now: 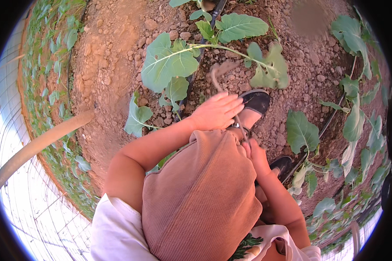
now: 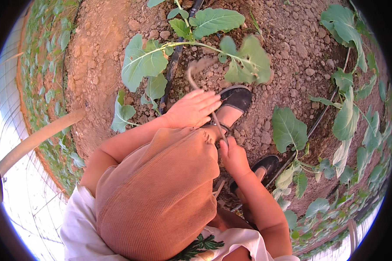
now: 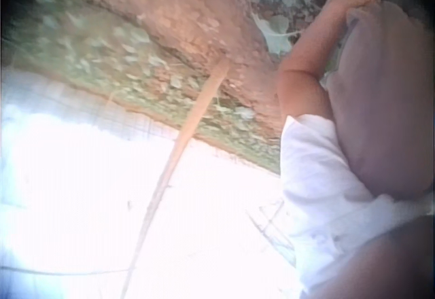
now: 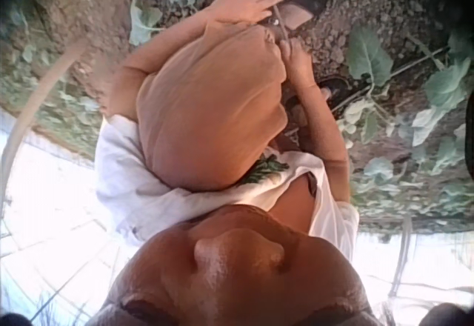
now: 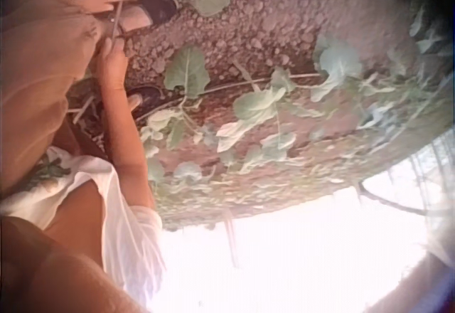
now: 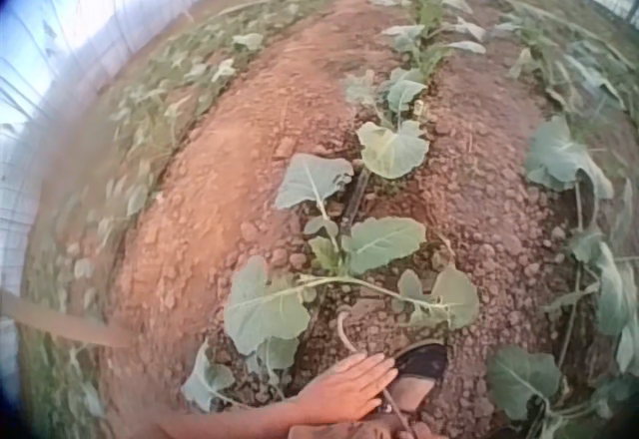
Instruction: The person uses a small hand hoe to loosen soil and remove weeds from around rows of young leafy plants in a garden bed. They move along the row, clearing debris and pulling weeds by hand.
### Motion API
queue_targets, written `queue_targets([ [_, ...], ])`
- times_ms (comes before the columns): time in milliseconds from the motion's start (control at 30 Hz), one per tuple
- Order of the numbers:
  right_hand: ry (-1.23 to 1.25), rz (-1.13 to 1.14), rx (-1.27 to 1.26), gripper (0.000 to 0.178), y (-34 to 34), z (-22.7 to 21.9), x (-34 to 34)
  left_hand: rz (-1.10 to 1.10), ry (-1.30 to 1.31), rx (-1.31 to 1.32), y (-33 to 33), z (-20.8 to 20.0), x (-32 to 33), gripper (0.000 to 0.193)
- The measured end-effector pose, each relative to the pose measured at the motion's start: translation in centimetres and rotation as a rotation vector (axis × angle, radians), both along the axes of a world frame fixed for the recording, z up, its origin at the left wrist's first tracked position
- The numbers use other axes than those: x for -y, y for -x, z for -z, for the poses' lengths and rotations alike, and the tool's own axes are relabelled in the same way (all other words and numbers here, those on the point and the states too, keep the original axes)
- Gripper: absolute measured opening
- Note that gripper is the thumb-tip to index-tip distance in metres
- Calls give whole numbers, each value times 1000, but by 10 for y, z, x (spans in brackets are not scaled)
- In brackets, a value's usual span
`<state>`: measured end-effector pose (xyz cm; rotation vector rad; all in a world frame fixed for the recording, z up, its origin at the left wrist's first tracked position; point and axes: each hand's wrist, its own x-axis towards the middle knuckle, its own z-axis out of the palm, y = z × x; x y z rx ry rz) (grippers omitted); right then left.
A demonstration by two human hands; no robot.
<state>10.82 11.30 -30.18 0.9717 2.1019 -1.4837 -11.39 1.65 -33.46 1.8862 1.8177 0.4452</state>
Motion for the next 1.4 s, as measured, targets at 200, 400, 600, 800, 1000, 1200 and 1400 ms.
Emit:
queue_targets([
  [200,-21,-125,125,24,-27,-14,-1,156,-26,263,2,12,27,41],
  [400,-57,30,-41,22,-18,-4,0,-593,12,-36,34,-34,38,39],
  [600,-35,-54,65,25,-5,13,12,-553,530,-250,32,-40,81,72],
  [800,-36,-82,69,26,-19,-13,-10,-541,797,-438,21,-60,96,80],
  [1000,-81,-97,76,27,-3,-1,-6,-543,894,-461,15,-66,103,84],
  [1200,2,-113,10,29,-9,-12,-34,-574,927,-486,13,-71,108,87],
  [1400,-194,-360,194,31,16,-10,-41,-570,971,-456,15,-72,114,89],
])
